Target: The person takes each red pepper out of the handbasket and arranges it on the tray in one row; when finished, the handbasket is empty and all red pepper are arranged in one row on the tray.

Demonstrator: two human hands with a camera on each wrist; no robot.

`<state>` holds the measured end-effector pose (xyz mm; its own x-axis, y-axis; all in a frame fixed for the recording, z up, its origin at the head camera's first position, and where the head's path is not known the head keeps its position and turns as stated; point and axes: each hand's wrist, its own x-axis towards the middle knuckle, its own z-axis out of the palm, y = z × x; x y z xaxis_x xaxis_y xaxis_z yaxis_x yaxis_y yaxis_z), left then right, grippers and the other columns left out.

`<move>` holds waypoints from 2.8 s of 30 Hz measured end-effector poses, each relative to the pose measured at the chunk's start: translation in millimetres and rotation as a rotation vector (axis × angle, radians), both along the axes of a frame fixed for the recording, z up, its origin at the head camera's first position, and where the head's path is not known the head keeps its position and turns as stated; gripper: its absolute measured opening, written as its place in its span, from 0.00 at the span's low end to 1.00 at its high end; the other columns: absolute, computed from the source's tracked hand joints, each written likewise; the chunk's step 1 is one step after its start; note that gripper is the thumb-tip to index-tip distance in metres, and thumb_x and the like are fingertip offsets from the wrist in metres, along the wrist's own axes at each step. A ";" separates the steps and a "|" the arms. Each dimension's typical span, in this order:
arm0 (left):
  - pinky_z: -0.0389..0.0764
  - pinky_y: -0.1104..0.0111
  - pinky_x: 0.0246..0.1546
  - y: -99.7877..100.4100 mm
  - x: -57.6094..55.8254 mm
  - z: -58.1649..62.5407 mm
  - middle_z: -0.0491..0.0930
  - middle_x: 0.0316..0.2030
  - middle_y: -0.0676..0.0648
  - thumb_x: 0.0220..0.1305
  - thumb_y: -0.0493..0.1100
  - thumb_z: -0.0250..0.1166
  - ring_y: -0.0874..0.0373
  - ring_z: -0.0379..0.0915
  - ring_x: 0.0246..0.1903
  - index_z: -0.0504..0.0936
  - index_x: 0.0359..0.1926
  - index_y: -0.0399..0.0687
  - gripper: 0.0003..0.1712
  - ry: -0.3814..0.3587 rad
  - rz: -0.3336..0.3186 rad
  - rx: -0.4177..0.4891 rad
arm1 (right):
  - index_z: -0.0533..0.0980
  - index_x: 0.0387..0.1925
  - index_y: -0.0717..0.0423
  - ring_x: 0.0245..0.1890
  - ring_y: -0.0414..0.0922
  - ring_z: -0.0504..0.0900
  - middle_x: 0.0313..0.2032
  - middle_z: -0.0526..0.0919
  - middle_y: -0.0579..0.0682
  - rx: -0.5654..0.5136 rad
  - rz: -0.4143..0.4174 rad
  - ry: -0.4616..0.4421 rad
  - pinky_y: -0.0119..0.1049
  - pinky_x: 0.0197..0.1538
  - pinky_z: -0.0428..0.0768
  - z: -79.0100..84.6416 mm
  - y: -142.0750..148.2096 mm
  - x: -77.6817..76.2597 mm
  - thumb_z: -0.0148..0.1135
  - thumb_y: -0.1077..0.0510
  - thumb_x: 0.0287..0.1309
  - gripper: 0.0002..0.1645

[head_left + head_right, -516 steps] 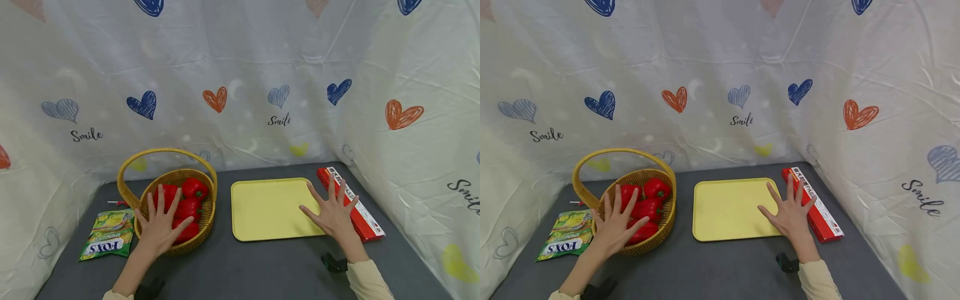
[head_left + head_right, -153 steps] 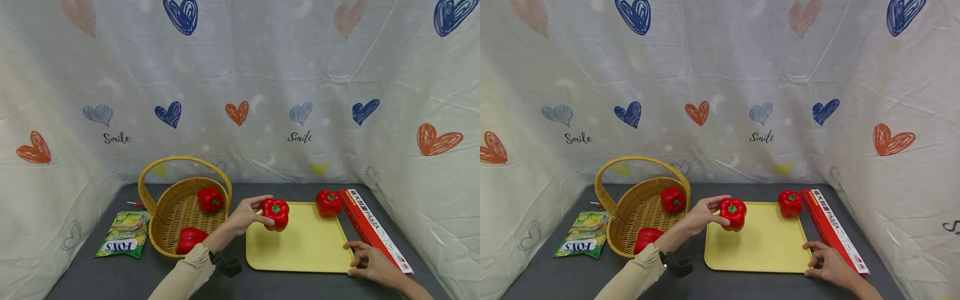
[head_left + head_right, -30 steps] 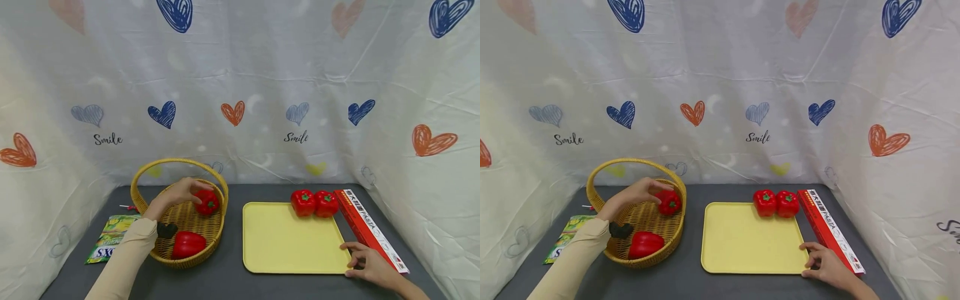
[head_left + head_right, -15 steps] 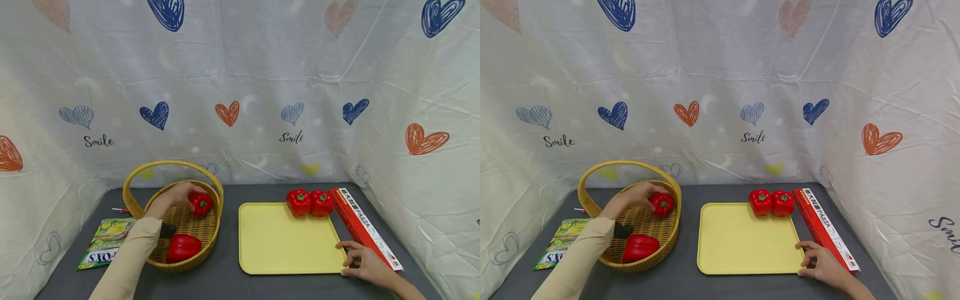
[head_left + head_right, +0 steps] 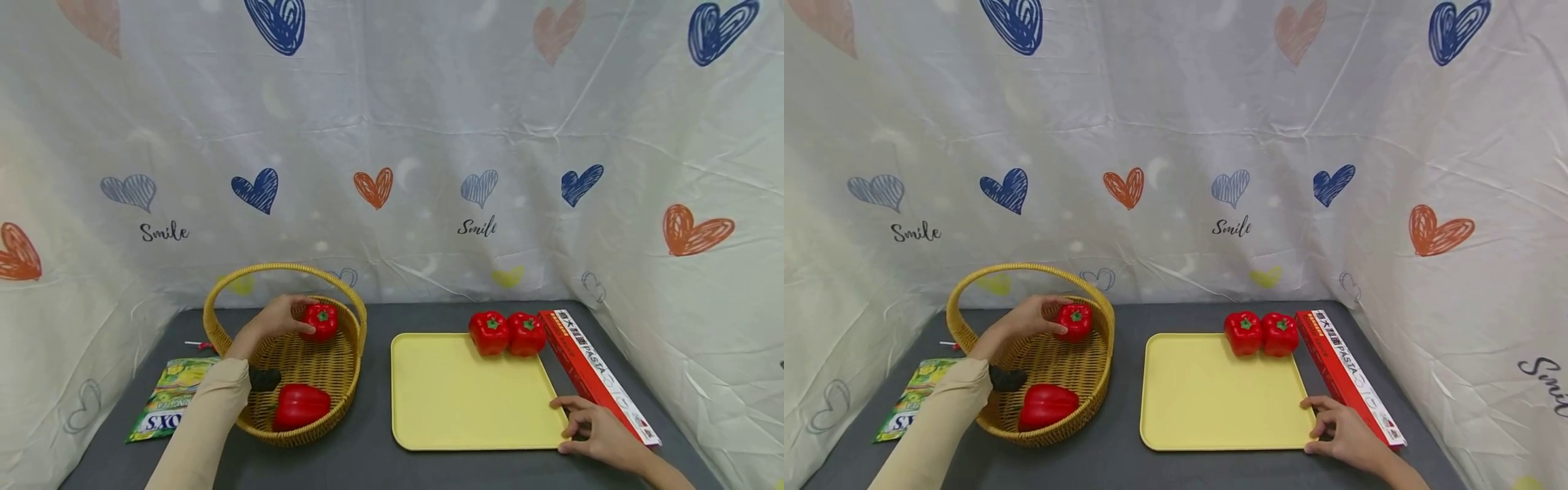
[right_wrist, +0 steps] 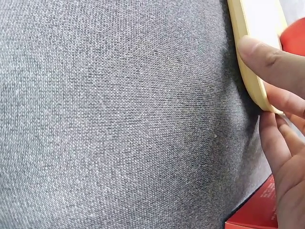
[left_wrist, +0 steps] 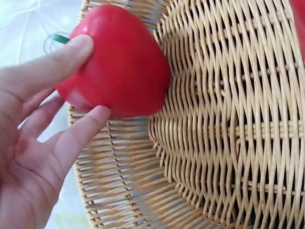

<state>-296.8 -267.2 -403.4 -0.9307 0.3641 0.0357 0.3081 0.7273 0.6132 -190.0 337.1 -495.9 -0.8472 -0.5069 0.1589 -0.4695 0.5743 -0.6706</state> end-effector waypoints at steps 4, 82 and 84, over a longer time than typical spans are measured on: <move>0.80 0.50 0.43 -5.0 4.0 0.0 0.62 0.64 0.26 0.60 0.39 0.68 0.34 0.74 0.48 0.67 0.65 0.29 0.35 -0.061 -0.021 0.098 | 0.76 0.19 0.47 0.41 0.33 0.73 0.46 0.78 0.57 -0.007 0.004 0.013 0.26 0.34 0.81 0.2 -0.6 0.9 0.79 0.55 0.39 0.15; 0.78 0.61 0.51 213.7 44.8 -43.4 0.77 0.56 0.40 0.52 0.33 0.73 0.41 0.70 0.59 0.78 0.58 0.37 0.30 -0.318 -0.026 0.815 | 0.77 0.19 0.47 0.43 0.30 0.73 0.46 0.78 0.57 -0.011 -0.015 0.009 0.25 0.35 0.81 -1.8 0.6 -1.2 0.79 0.55 0.39 0.15; 0.78 0.60 0.52 213.9 37.5 -49.5 0.74 0.59 0.39 0.53 0.33 0.72 0.40 0.67 0.61 0.76 0.60 0.37 0.31 -0.287 -0.014 0.784 | 0.76 0.19 0.47 0.42 0.30 0.73 0.46 0.78 0.58 -0.012 -0.015 0.008 0.25 0.35 0.81 -2.0 0.1 -1.1 0.79 0.55 0.39 0.15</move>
<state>-259.3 -53.3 -452.8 -0.9378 0.3440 0.0457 0.0683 0.0538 0.9962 -191.1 337.3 -497.9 -0.8532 -0.4924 0.1720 -0.4666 0.5732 -0.6736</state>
